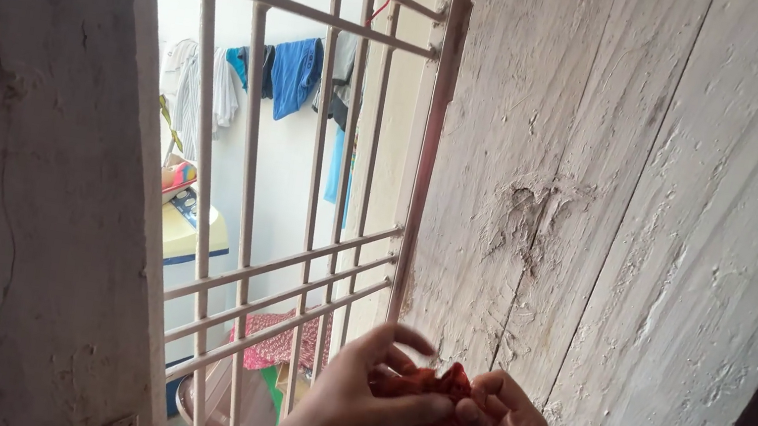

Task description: Cleaning a metal window grille with a wet cloth.

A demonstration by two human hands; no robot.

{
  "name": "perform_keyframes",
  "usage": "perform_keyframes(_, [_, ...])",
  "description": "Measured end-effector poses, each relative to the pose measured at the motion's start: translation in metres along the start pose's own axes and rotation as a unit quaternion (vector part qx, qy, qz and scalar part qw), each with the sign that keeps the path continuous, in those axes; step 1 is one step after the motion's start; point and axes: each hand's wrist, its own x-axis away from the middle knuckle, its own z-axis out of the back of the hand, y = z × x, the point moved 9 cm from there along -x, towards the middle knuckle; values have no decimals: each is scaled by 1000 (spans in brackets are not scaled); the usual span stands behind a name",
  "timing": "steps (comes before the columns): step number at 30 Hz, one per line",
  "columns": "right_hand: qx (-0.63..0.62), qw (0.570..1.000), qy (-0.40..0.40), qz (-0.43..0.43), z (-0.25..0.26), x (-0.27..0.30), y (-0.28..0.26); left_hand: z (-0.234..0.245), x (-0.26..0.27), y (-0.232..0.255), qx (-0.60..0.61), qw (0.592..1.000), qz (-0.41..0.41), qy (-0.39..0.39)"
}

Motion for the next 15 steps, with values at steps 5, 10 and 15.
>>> perform_keyframes(5, [-78, 994, 76, 8, 28, -4, -11, 46, -8, 16, -37, 986, -60, 150])
perform_keyframes(10, [-157, 973, 164, -30, 12, 3, -47, 58, -2, 44, -157, 956, -172, 177])
perform_keyframes(15, [-106, 987, 122, 9, 31, -22, -21, 21, -5, 47, -448, 836, -278, 154])
